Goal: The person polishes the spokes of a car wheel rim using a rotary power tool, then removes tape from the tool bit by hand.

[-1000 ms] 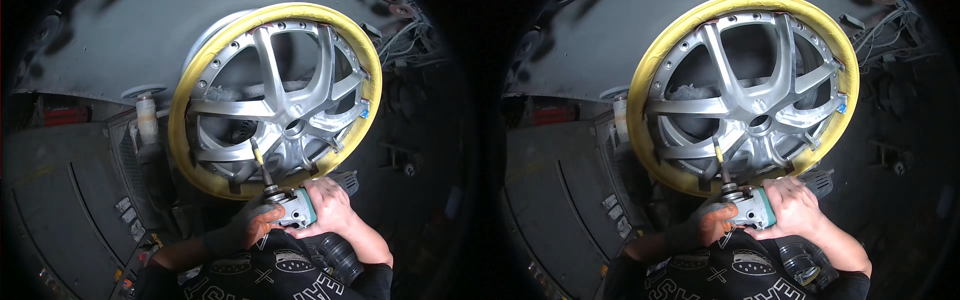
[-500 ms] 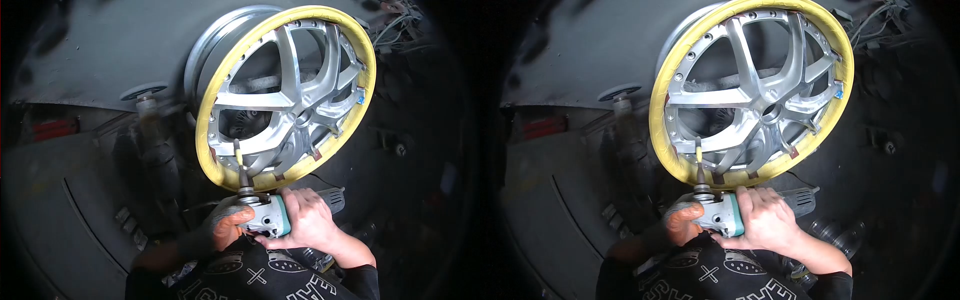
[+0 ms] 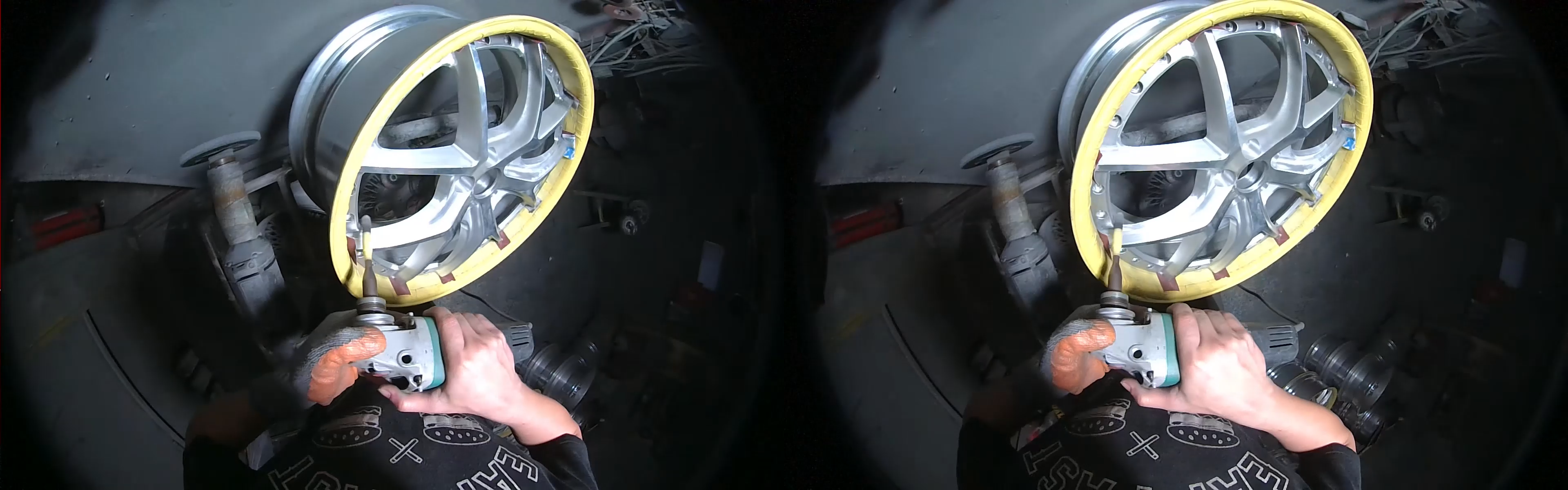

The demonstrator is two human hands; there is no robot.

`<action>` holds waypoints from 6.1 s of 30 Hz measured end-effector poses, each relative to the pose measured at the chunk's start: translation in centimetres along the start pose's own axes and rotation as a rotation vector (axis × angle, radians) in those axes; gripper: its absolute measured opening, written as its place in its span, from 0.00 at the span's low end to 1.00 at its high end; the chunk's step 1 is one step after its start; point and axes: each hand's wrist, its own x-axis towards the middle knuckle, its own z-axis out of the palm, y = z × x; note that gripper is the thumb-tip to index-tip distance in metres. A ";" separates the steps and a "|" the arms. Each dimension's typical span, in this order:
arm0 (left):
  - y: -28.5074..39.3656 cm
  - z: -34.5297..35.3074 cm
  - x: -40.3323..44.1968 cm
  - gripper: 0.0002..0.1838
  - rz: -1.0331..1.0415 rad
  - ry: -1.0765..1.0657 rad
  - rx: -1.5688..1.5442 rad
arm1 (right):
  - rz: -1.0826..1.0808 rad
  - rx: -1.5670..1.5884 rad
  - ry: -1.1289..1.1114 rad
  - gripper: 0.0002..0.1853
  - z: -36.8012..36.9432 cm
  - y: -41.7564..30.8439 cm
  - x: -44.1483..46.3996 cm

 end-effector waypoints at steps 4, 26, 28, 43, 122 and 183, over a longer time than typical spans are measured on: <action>-0.3 1.5 0.6 0.18 -0.032 0.015 0.072 | 0.014 -0.014 0.009 0.48 -1.3 0.6 -0.6; -6.7 6.9 12.2 0.24 0.157 -0.091 -0.096 | -0.250 -0.046 -0.077 0.43 -7.2 14.4 1.6; -7.4 6.6 12.3 0.22 0.184 -0.071 -0.107 | -0.241 -0.009 -0.100 0.46 -6.9 14.8 1.6; -5.4 2.2 4.1 0.15 0.085 0.057 -0.139 | -0.239 -0.034 -0.062 0.45 -3.2 6.7 0.8; -53.3 6.4 7.5 0.40 -0.468 2.654 0.017 | -0.787 0.264 0.296 0.50 -20.5 34.4 22.4; -38.4 12.9 26.8 0.38 1.181 0.535 1.496 | -0.375 1.156 0.129 0.64 0.2 36.7 -22.0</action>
